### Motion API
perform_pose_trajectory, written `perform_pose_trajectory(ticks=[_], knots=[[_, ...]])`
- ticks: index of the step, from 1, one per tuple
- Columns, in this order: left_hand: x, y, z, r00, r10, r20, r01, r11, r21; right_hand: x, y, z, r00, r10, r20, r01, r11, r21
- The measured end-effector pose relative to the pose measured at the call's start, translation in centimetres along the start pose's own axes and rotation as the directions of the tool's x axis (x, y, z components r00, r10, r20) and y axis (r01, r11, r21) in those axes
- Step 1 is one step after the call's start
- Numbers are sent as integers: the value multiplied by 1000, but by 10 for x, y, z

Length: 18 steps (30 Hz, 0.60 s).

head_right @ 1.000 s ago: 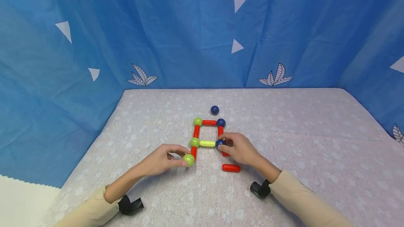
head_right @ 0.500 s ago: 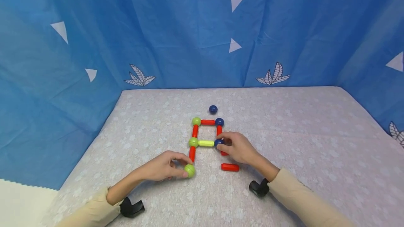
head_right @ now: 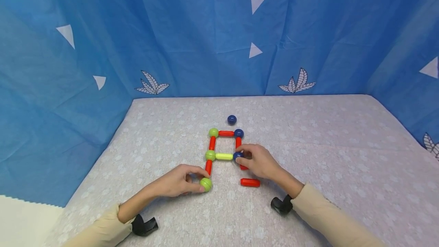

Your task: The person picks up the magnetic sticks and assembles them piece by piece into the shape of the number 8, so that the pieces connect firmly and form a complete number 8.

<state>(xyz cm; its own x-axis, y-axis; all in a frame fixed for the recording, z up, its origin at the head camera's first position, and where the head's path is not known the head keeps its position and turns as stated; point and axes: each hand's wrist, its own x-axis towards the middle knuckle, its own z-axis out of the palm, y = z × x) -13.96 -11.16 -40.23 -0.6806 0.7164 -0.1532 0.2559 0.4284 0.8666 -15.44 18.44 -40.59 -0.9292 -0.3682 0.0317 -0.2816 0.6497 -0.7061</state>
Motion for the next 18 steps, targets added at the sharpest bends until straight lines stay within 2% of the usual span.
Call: perform_pose_trajectory(ticks=[11,18], knots=[[1,-5,1,1000,7,4,-7,1000,8,0,3,-4,999,-17,36,17,1000,16],[-1,-5,0,1000,8,10,-8,1000,-3,-9,-5,-17,999,4,41,-6,999,40]])
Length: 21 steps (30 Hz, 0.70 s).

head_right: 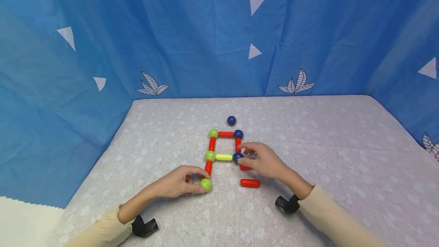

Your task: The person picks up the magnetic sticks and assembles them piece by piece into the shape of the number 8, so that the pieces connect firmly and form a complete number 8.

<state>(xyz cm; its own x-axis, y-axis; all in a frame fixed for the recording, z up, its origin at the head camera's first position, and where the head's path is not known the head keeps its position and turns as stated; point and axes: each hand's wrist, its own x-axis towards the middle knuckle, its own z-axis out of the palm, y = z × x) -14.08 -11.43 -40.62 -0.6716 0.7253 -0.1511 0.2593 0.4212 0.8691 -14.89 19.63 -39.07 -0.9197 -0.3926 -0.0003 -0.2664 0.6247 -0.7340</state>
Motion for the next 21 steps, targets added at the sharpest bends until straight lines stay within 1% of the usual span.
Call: perform_pose_trajectory(ticks=[5,8,14,21], knots=[[0,-1,0,1000,-3,-3,3,1000,-8,-15,-7,-4,999,-41,-18,41,999,-18],[0,-1,0,1000,-3,-2,3,1000,-12,-28,-8,-2,998,-57,-5,57,998,-20],[1,-3,0,1000,2,-4,-2,1000,-15,-49,-7,-1,998,-40,42,42,998,-53],[1,-3,1,1000,0,-5,0,1000,-15,-57,-1,-1,999,-32,33,35,997,-71]])
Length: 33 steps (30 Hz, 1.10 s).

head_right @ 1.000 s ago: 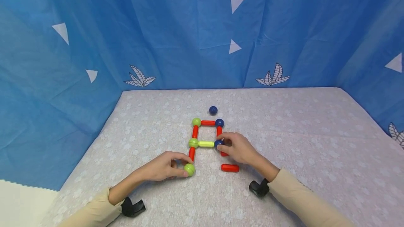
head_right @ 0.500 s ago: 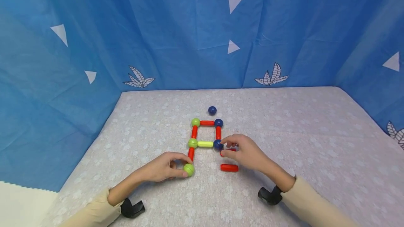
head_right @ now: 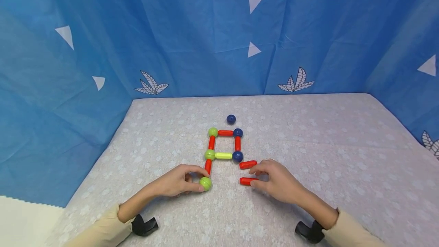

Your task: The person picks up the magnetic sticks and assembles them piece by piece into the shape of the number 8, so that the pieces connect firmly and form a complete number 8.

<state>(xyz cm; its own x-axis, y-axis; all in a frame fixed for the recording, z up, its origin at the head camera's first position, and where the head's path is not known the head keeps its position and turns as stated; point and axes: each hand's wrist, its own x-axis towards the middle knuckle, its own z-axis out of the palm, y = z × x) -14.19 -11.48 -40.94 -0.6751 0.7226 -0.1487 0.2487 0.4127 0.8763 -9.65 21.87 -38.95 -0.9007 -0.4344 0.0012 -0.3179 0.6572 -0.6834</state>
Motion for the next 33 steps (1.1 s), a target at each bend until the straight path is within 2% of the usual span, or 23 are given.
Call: perform_pose_trajectory(ticks=[9,22,28,33], knots=[[-1,0,-1,1000,6,3,-6,1000,2,2,5,4,999,-27,26,28,999,-31],[-2,0,0,1000,-14,3,14,1000,0,6,5,6,999,-26,43,29,998,-62],[-2,0,0,1000,-20,0,20,1000,-2,6,4,7,999,-20,32,22,998,-63],[-2,1,1,1000,-30,-1,30,1000,-4,5,2,10,999,-53,-10,52,995,-89]])
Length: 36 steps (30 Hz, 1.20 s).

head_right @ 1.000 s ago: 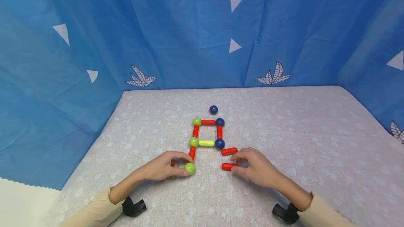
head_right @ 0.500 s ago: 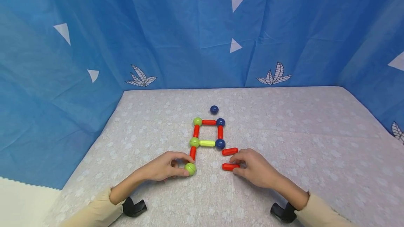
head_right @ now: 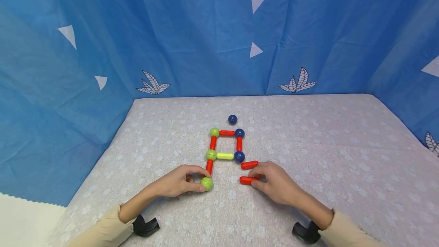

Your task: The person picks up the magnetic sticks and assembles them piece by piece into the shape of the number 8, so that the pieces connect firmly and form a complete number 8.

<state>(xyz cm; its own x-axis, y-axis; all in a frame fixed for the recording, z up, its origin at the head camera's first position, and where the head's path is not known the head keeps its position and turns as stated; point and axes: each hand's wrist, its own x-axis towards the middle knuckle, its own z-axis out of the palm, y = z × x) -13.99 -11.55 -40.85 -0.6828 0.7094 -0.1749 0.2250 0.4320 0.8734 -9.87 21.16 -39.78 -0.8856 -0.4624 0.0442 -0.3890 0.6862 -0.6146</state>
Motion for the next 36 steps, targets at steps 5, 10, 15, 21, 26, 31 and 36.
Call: perform_pose_trajectory(ticks=[5,10,15,21,26,31,36], knots=[[-1,0,0,1000,-10,1,10,1000,-2,1,-6,5,998,-34,-55,36,999,25],[0,1,0,1000,-7,-1,7,1000,-5,6,-15,10,998,-37,-47,40,997,67],[-1,2,1,1000,-12,-1,11,1000,-17,11,-22,17,997,-74,-34,76,994,76],[-1,2,0,1000,-11,-3,11,1000,-15,18,-27,24,995,-94,-16,95,991,99],[1,1,0,1000,-3,-2,3,1000,-14,23,-33,31,994,-108,-9,109,986,128],[1,1,1,1000,0,-6,0,1000,-9,27,-38,37,993,-118,-14,119,986,119],[1,1,1,1000,-2,-7,2,1000,-11,29,-40,39,993,-115,-8,115,986,116]])
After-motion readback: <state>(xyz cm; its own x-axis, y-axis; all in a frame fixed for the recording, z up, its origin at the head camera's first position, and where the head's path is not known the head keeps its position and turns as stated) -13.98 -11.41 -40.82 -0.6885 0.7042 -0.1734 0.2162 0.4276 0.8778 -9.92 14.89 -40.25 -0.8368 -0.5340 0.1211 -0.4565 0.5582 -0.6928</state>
